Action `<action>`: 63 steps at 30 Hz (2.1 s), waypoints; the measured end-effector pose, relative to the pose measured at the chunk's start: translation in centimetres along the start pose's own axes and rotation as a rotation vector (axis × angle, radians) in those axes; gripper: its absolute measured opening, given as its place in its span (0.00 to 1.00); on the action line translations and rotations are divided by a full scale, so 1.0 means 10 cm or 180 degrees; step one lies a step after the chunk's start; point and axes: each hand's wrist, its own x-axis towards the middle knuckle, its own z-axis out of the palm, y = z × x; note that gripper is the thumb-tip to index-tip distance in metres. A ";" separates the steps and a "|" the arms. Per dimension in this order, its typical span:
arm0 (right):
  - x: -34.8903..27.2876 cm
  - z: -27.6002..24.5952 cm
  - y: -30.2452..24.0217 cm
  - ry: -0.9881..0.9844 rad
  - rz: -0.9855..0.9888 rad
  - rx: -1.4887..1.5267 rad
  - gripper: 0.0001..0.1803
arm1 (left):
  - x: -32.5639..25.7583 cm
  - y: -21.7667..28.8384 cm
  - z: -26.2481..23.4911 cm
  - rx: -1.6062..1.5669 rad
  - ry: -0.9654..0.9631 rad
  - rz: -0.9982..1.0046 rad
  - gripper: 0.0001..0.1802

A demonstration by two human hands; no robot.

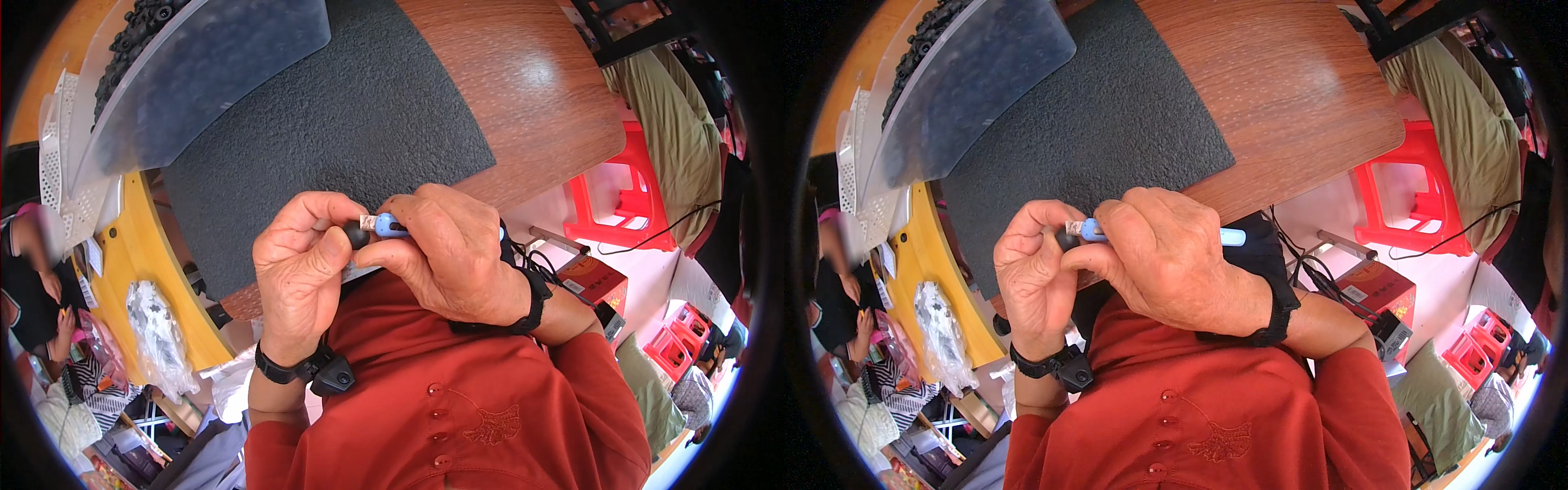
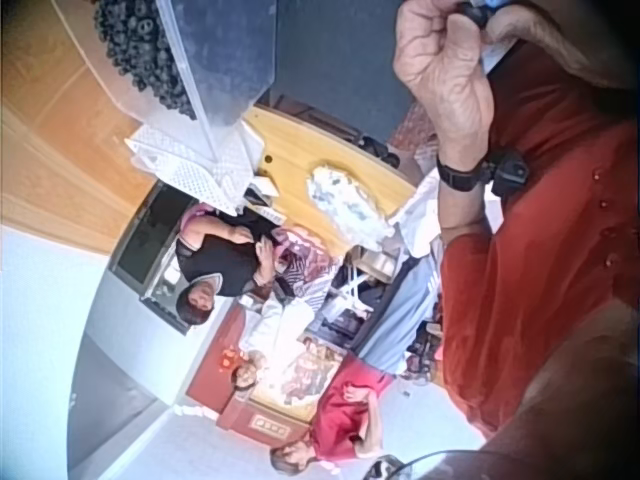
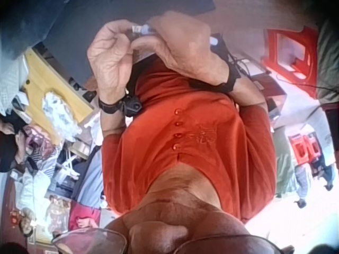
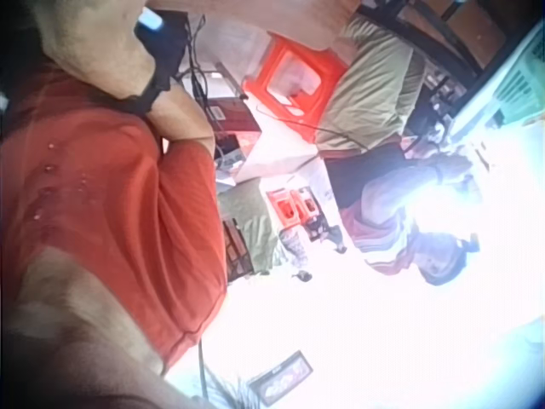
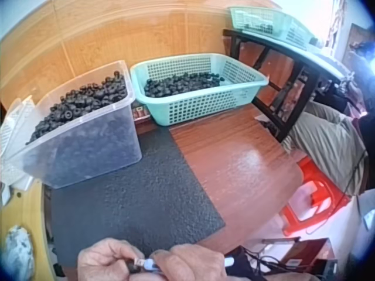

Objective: Trimming excess material from black shoe components using a small hand-held cutter.

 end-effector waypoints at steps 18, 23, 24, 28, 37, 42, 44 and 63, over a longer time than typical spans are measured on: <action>0.04 -0.11 0.00 -0.0132 -0.0210 -0.0230 0.14 | 0.06 0.10 0.17 0.0257 0.0186 0.0000 0.15; -0.01 -0.20 0.04 -0.0131 0.0110 0.0203 0.13 | 0.23 0.52 0.44 0.1284 -0.0035 0.0537 0.11; -0.03 -0.20 0.04 -0.0151 0.0163 0.0252 0.12 | 0.28 0.64 0.56 0.1484 0.0005 0.0715 0.11; -0.12 -0.23 0.11 -0.0090 0.0286 0.0245 0.12 | 0.88 1.01 0.88 0.2174 -0.0199 0.1271 0.12; -0.10 -0.27 0.08 -0.0044 0.0314 0.0443 0.10 | 2.17 1.54 0.98 0.2650 -0.0168 0.1531 0.22; -0.11 -0.26 0.11 -0.0190 0.0408 0.0387 0.10 | 1.83 2.02 0.52 0.3582 -0.0079 0.1630 0.19; -0.12 -0.23 0.16 -0.0280 0.0424 0.0341 0.11 | 1.64 2.11 0.28 0.3715 0.0026 0.1375 0.17; -0.03 -0.11 0.06 -0.0540 0.0467 0.0318 0.11 | 1.40 2.02 -0.06 0.6037 0.0056 0.1055 0.12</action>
